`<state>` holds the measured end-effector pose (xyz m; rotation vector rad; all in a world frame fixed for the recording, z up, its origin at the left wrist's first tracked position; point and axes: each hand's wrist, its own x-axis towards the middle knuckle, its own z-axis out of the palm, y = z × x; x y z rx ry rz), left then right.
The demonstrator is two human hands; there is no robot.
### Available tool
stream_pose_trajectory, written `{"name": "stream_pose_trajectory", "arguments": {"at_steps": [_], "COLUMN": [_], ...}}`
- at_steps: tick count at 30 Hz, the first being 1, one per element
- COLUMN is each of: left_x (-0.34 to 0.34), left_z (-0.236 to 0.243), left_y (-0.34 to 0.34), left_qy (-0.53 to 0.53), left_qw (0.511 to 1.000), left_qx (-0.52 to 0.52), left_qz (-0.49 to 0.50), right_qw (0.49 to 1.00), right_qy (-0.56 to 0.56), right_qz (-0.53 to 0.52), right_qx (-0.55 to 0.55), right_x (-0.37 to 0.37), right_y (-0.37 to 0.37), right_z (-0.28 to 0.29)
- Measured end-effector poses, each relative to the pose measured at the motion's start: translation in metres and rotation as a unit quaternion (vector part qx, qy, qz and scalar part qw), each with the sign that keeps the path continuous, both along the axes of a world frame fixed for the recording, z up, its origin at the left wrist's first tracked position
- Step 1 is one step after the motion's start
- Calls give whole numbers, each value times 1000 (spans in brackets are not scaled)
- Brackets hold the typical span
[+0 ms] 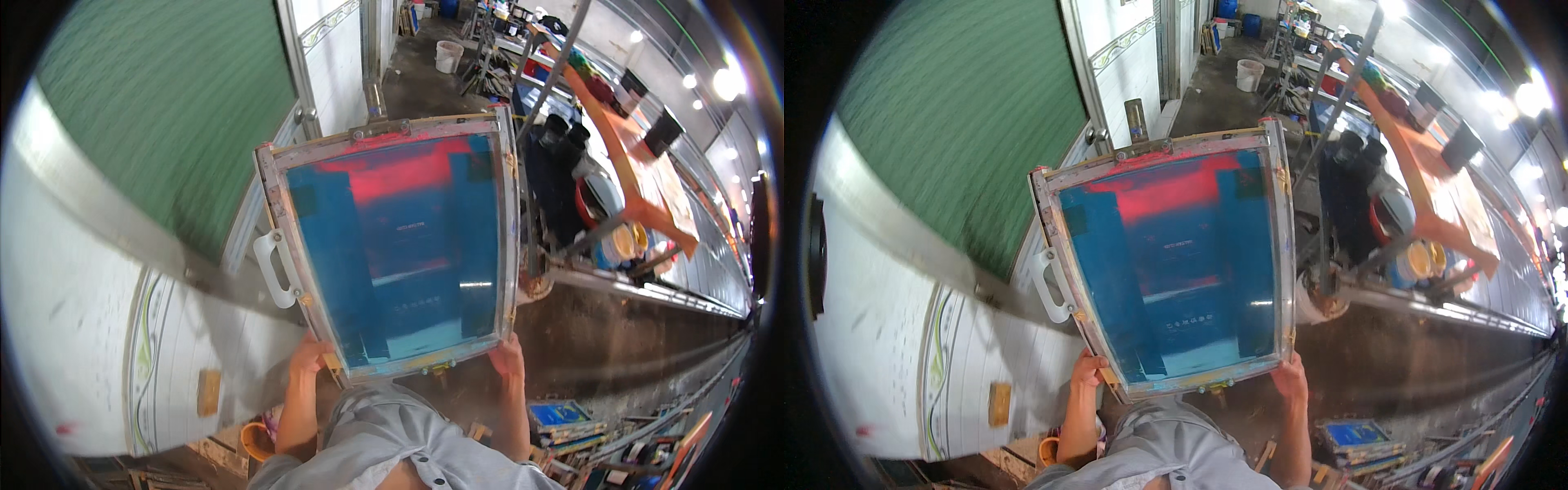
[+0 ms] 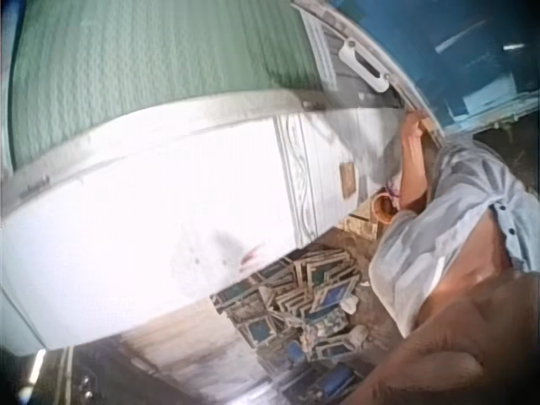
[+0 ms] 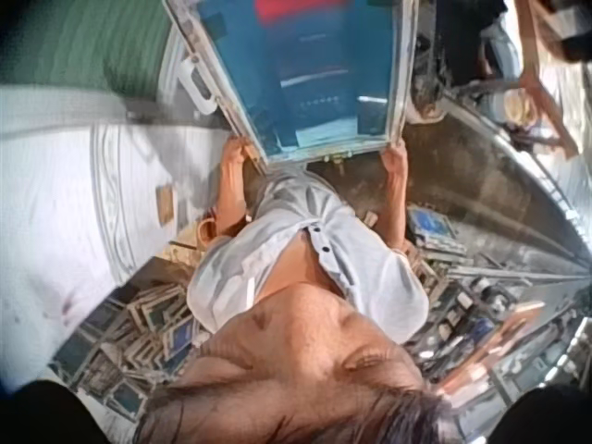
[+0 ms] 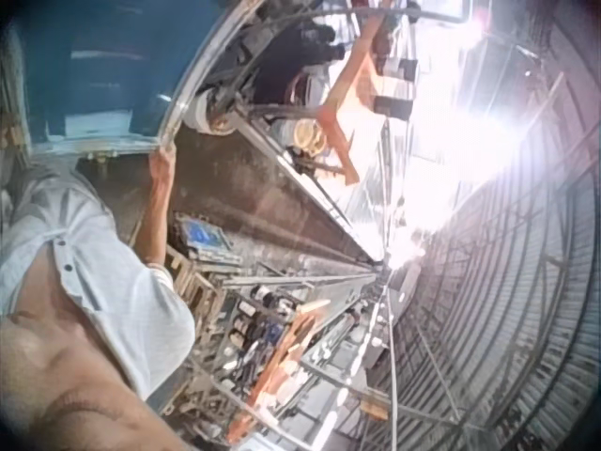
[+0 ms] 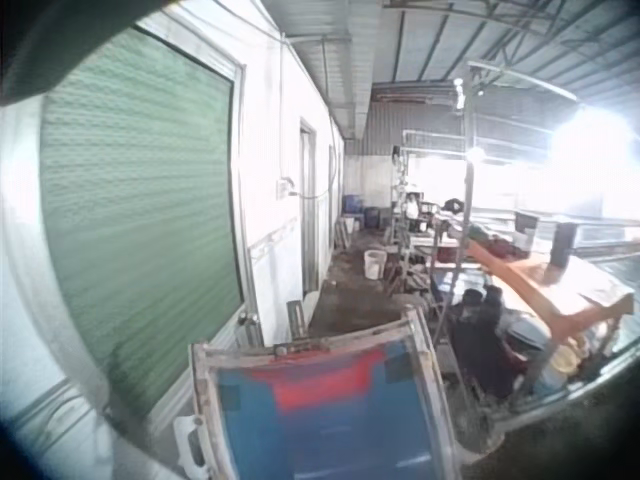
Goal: The person carries a white t-shirt and a black garment to a conveyor belt, then retrieves a screen printing frame from a stack. They place the frame on the belt, unfold the white t-shirt, and align it under the screen. The person then uses a squeegee to pull ink across the screen, printing a design onto the shirt.
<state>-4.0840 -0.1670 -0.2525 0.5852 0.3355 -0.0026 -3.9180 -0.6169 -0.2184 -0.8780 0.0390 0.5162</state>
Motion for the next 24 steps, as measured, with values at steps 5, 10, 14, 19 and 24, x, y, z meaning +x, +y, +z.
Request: {"name": "stream_pose_trajectory", "arguments": {"at_steps": [5,10,14,19,24], "left_x": [53,54,52,57,61], "left_z": [14,-4,-16,-20,-10], "left_y": [10,10,14,27,34], "left_qy": [31,54,53,43,10], "left_qw": [999,998,998,999,1000], "left_qx": [36,21,21,-2,-8], "left_qz": [24,32,15,25,10], "right_qw": [990,976,999,998,994], "right_qy": [39,-44,7,4,-23], "right_qz": [-117,-41,-46,-49,-21], "right_qx": [-66,-210,-10,-37,-108], "right_x": [19,26,24,31,37], "right_y": [-14,-4,2,23,12], "right_z": [-52,-35,-18,-6,-32]}}
